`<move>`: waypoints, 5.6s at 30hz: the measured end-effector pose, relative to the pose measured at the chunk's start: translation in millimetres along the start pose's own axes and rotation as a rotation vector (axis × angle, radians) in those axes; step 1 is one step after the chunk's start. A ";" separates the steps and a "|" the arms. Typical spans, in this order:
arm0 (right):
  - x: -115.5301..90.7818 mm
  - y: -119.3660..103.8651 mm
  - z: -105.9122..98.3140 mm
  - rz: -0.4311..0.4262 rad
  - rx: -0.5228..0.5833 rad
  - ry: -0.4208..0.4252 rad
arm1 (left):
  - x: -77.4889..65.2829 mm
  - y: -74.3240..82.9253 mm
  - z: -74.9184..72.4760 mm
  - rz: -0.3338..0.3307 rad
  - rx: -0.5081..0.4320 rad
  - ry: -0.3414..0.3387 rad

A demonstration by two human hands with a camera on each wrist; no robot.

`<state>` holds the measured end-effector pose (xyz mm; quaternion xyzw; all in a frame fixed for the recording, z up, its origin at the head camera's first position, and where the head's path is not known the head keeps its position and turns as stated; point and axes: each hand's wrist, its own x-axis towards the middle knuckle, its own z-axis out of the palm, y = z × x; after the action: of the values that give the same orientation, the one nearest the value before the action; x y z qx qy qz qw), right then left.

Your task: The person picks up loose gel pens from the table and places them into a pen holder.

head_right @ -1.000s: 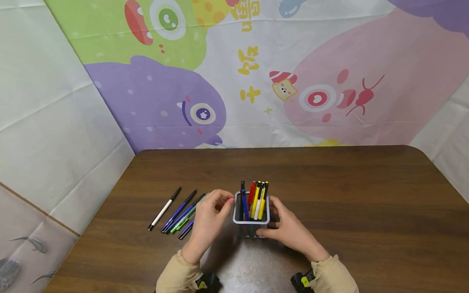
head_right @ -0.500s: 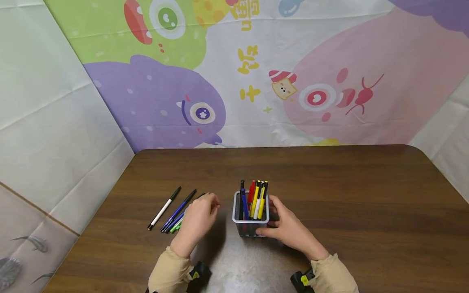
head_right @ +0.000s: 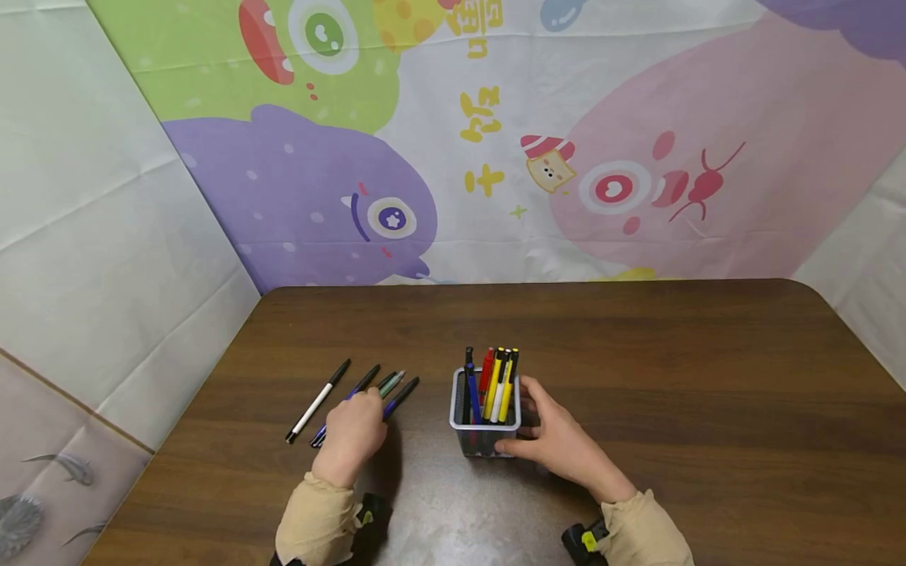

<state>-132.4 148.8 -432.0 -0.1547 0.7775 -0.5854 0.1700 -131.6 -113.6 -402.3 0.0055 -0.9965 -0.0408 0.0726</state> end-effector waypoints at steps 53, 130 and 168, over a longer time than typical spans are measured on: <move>-1.1 -1.2 -0.2 0.001 -0.041 0.012 | 9.5 9.6 -24.5 0.084 -0.310 0.567; -0.4 0.2 0.3 -0.020 -0.052 0.027 | -10.0 64.4 -10.0 0.323 -0.664 0.360; -1.1 -0.6 -1.2 -0.003 -0.035 0.021 | 11.6 -0.4 8.0 0.160 -0.228 0.387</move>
<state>-131.9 150.1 -431.0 -0.1527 0.7891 -0.5736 0.1582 -144.2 -113.5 -408.5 -0.0742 -0.9503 -0.1453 0.2653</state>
